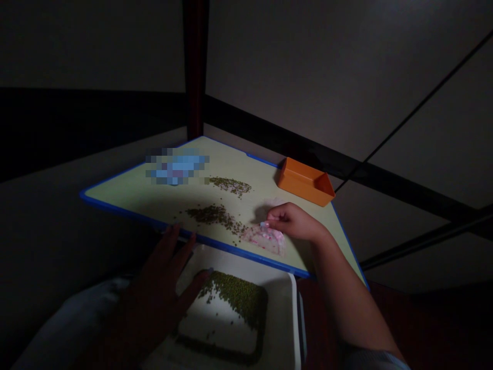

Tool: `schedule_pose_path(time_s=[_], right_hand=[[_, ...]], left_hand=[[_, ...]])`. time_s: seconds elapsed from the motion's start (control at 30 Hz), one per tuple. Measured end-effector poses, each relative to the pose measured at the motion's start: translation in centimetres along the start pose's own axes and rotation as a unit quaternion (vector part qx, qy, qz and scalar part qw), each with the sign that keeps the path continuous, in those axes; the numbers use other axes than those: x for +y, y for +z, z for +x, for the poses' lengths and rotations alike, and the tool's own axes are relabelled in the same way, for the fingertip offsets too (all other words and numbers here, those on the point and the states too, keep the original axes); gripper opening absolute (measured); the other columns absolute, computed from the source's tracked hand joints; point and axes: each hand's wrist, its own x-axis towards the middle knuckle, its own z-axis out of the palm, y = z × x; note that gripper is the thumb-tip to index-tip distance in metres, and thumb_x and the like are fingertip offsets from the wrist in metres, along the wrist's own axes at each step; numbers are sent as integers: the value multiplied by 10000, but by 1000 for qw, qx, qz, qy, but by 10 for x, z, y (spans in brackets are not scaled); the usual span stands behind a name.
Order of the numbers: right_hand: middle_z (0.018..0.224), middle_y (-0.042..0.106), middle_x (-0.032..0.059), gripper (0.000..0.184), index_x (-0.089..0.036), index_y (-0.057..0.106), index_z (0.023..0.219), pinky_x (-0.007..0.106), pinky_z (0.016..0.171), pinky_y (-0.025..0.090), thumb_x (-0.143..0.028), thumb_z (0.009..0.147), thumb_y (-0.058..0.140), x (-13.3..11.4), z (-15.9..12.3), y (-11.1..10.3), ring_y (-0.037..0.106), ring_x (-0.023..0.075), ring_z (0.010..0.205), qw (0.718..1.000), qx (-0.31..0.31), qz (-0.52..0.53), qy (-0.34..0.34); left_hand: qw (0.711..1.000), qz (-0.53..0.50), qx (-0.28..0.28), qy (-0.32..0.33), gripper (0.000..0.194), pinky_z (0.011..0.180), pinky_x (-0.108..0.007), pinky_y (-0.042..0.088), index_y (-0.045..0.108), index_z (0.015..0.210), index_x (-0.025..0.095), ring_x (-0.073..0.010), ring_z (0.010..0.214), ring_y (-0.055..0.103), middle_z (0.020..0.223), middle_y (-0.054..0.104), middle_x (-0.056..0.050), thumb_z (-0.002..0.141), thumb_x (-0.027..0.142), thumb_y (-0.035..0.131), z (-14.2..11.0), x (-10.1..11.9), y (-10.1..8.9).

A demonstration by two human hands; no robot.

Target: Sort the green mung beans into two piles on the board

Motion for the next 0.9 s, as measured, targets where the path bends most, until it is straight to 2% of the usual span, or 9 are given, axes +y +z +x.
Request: schedule_pose_path(time_s=[0.17,0.33,0.47,0.67,0.77,0.9], right_hand=[[553,611,-15,253,-151,575,664,214,543,379,-285,873,532,-1,2,0,537,91,506,999,-26,-40,21],[537,607,-19,247,-148,584,649,206,543,378,-248,867,523,-1,4,0,520,82,489,997,-1,-78,29],[541,609,-11,259,-149,568,640,209,543,389,-241,875,508,-3,5,3,525,85,489,998,0,-62,26],[532,576,-21,273,-149,567,667,208,501,373,-314,881,526,2,3,2,511,87,477,1000,22,0,22],[541,584,-19,293,-152,560,654,208,503,367,-345,874,540,2,3,2,510,87,486,1000,-1,6,9],[542,595,-16,257,-149,567,645,214,527,371,-279,864,540,-2,5,4,509,86,490,999,-21,-32,25]], left_hand=[[1000,-1,2,-1,686,1116,-529,298,417,1371,168,-335,1427,217,1579,170,-131,831,590,409,0,1,1],[1000,-7,7,2,677,1113,-528,305,405,1379,196,-329,1430,211,1583,168,-112,829,591,410,0,0,1],[1000,-13,1,-11,672,1111,-531,308,397,1382,222,-325,1428,218,1589,148,-92,824,596,412,0,2,0],[1000,-15,-10,-19,691,1114,-528,300,426,1363,193,-334,1431,202,1587,151,-110,818,616,395,1,3,0],[1000,-8,-9,-21,689,1119,-526,289,416,1370,195,-324,1435,193,1586,157,-110,821,612,403,0,3,-1],[1000,-4,-18,-18,677,1115,-532,293,409,1376,197,-322,1437,188,1584,158,-115,830,599,403,0,3,-2]])
